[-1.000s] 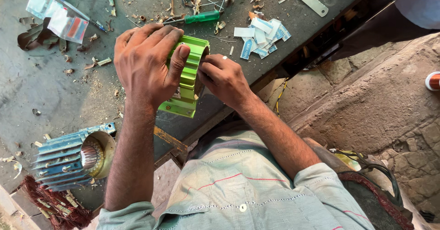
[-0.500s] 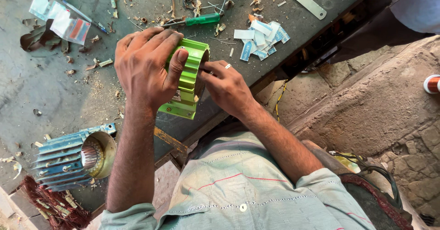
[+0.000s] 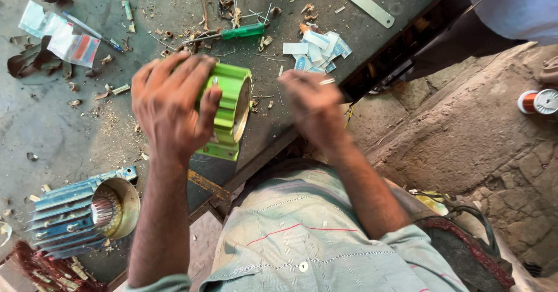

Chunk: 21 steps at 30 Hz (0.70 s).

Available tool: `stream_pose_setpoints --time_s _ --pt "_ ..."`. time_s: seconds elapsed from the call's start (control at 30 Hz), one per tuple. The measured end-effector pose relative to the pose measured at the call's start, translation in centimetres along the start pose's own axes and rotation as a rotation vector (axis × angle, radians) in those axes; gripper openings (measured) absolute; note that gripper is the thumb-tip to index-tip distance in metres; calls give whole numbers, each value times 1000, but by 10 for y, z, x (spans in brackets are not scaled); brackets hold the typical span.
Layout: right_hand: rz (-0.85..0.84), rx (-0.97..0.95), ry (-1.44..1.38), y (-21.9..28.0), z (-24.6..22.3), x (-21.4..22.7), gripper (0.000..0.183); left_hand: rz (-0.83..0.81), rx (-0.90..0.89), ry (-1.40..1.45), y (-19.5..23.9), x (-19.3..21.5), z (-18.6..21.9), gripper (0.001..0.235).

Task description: The person places small white rectangular pieces into slots on the inner surface of a green cylindrical motor housing. They repeatedly pick up pieces, insert them, and rotate the housing to access different slots. The person also briefly opens a drawer and handles the motor housing with both hands.

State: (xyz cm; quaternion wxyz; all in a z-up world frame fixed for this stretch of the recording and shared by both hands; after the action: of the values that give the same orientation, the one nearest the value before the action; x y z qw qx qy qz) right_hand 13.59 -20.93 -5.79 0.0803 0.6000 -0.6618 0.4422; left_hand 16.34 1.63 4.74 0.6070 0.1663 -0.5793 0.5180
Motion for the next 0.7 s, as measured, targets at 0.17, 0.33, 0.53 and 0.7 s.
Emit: stream_pose_setpoints --time_s 0.17,0.33,0.53,0.7 --pt "10 -171 372 -18 78 26 41 143 -12 1 44 3 8 70" --pt "-223 -193 539 -48 84 5 54 281 -11 -12 74 0 12 70" --pt "-256 -212 489 -55 57 5 44 265 100 36 78 5 13 62" --pt "-260 -224 463 -55 61 0 57 376 108 82 74 10 23 58"
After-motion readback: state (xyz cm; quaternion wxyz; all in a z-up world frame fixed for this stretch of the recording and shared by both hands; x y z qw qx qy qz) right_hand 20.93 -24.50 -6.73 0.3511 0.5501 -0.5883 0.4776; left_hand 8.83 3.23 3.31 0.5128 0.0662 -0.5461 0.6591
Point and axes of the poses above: each hand's wrist, its own y-axis away from the middle knuckle, its own x-axis out of the back of the hand, z = x × y, the point moved 6 cm from there along -y, towards the middle knuckle, and after that the axes turned 4 degrees about y, right-handed, at the moved point
